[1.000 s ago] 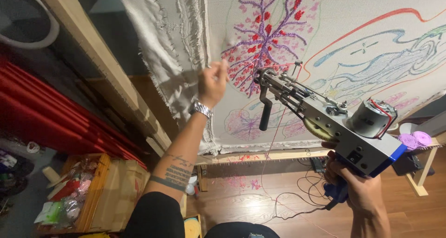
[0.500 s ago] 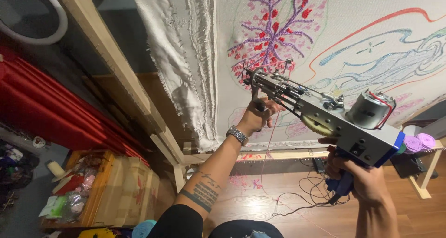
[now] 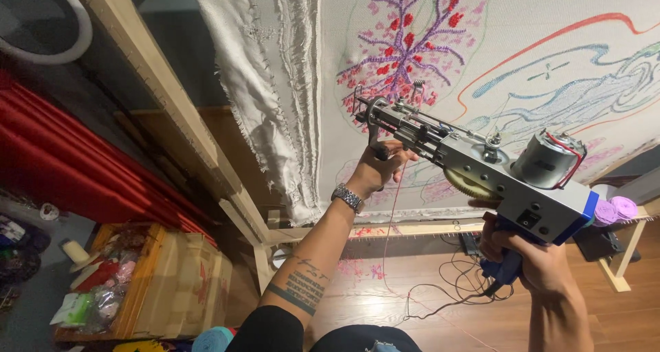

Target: Use a tufting gun to apply yarn to a design on a canvas frame.

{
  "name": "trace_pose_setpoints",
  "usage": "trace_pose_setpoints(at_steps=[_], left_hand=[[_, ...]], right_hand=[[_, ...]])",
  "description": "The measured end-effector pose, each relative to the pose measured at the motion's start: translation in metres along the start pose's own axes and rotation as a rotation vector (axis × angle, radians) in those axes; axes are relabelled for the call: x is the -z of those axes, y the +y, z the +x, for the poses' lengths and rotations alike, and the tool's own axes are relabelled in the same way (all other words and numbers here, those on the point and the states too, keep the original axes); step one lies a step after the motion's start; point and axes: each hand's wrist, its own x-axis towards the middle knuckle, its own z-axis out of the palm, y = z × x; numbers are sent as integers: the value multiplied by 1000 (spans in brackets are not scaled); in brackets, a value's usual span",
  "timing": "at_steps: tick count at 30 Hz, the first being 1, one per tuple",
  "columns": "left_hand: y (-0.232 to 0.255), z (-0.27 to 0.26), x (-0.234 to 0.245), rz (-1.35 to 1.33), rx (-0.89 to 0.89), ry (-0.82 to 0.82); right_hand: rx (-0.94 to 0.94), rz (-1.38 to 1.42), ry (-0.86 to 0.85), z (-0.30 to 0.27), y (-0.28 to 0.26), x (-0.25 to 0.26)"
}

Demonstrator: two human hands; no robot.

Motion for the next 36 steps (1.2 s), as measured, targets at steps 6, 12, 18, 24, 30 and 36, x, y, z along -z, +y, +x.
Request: trace_pose_setpoints(at_steps=[6, 12, 18, 24, 30, 36], left_hand=[[20, -4, -7, 85, 77, 75], [57, -4, -16, 327, 120, 74], [32, 19, 5, 279, 152, 103], [45, 27, 10, 334, 172, 63], [37, 37, 20, 299, 151, 69], [42, 44, 25, 371, 180, 53]], right_hand=[[-21, -88, 64, 6, -8, -16], [-97, -35, 176, 9, 0, -28], [-125, -56, 257, 23, 6, -48], [-127, -60, 273, 35, 11, -59], [-157, -96, 314, 45, 9, -69], [-177, -31, 341, 53, 13, -74]])
